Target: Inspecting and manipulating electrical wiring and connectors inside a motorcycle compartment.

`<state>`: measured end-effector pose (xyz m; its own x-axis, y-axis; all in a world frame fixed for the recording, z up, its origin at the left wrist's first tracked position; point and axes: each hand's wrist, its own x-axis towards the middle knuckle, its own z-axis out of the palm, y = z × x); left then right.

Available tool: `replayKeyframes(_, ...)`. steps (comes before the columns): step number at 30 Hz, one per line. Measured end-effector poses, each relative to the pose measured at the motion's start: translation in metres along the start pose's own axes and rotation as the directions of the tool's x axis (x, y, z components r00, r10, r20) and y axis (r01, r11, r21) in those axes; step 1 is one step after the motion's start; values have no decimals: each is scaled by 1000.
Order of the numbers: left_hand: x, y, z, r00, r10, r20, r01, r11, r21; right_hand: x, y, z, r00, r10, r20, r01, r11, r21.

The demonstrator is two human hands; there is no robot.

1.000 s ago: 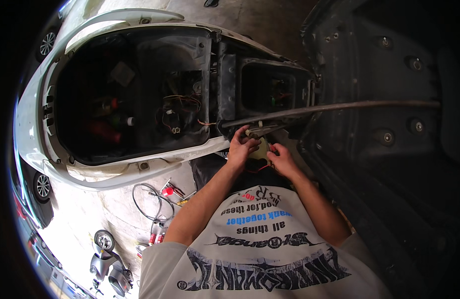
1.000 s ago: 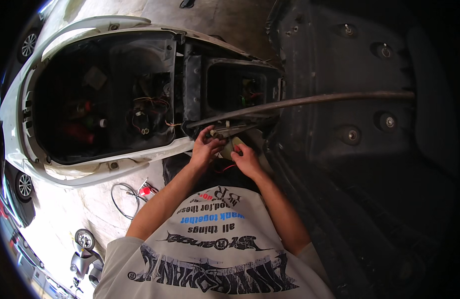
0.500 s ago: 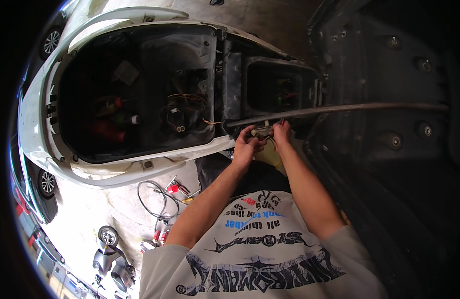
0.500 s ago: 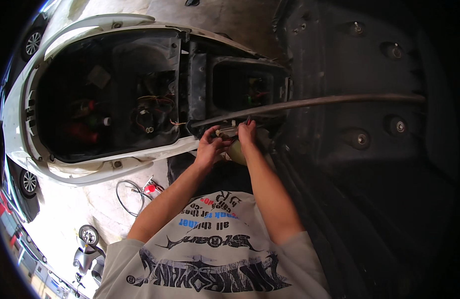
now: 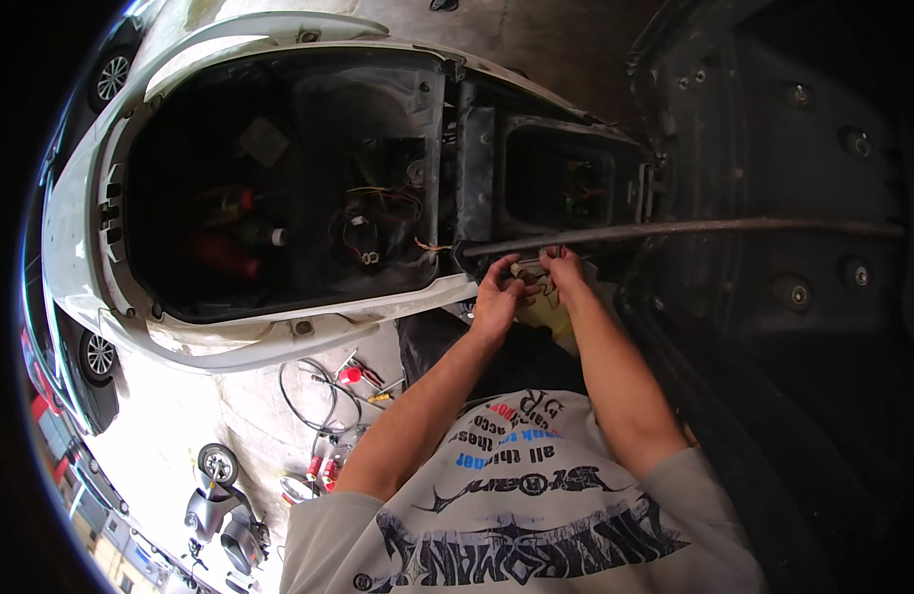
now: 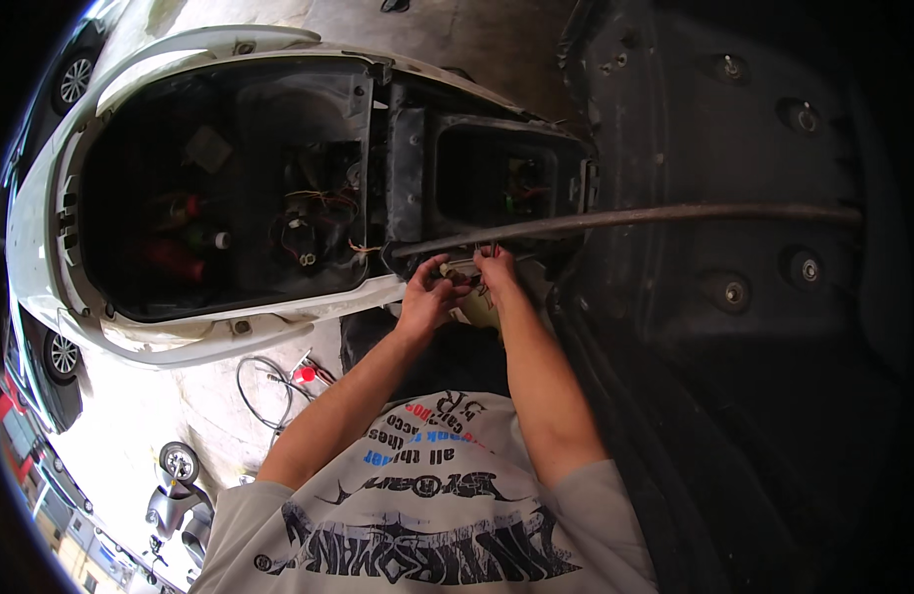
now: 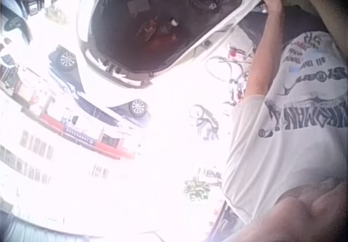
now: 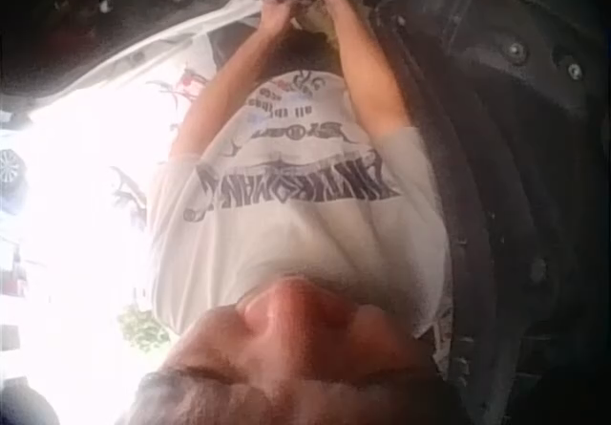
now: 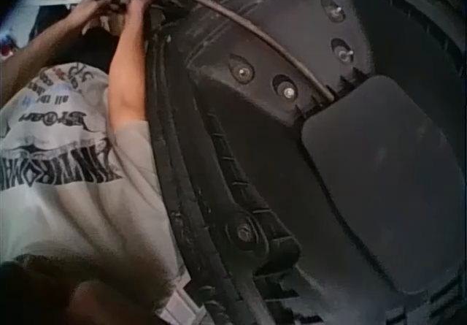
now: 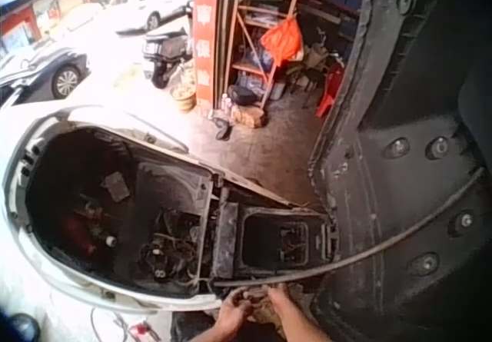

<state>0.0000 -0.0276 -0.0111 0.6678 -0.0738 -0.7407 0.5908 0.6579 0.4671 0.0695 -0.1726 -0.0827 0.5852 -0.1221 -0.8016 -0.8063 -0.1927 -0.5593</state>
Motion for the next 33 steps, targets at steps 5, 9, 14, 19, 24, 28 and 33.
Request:
replayKeyframes(5,1,-2,-1,1000,9,14,-9,1000,-17,-2,20,-16,999,-44,-24,44,999,-5)
replayKeyframes(9,2,-2,-2,1000,17,22,-17,1000,-22,1,26,-19,999,-24,-25,25,999,23)
replayKeyframes(14,2,-3,-1,1000,19,20,-19,1000,2,0,27,-17,997,-48,-54,49,999,9)
replayKeyframes(19,0,-1,-1,1000,17,21,-17,1000,10,-2,25,-17,997,-48,-54,49,999,10)
replayKeyframes(24,-1,0,-1,1000,8,19,-9,1000,17,-6,21,-16,999,-23,-30,24,999,42)
replayKeyframes(28,-2,1,1,1000,12,12,-12,1000,17,-7,18,-17,1000,-18,-23,20,997,69)
replayKeyframes(33,0,0,0,1000,13,14,-13,1000,19,-6,17,-18,1000,-12,-18,13,998,64)
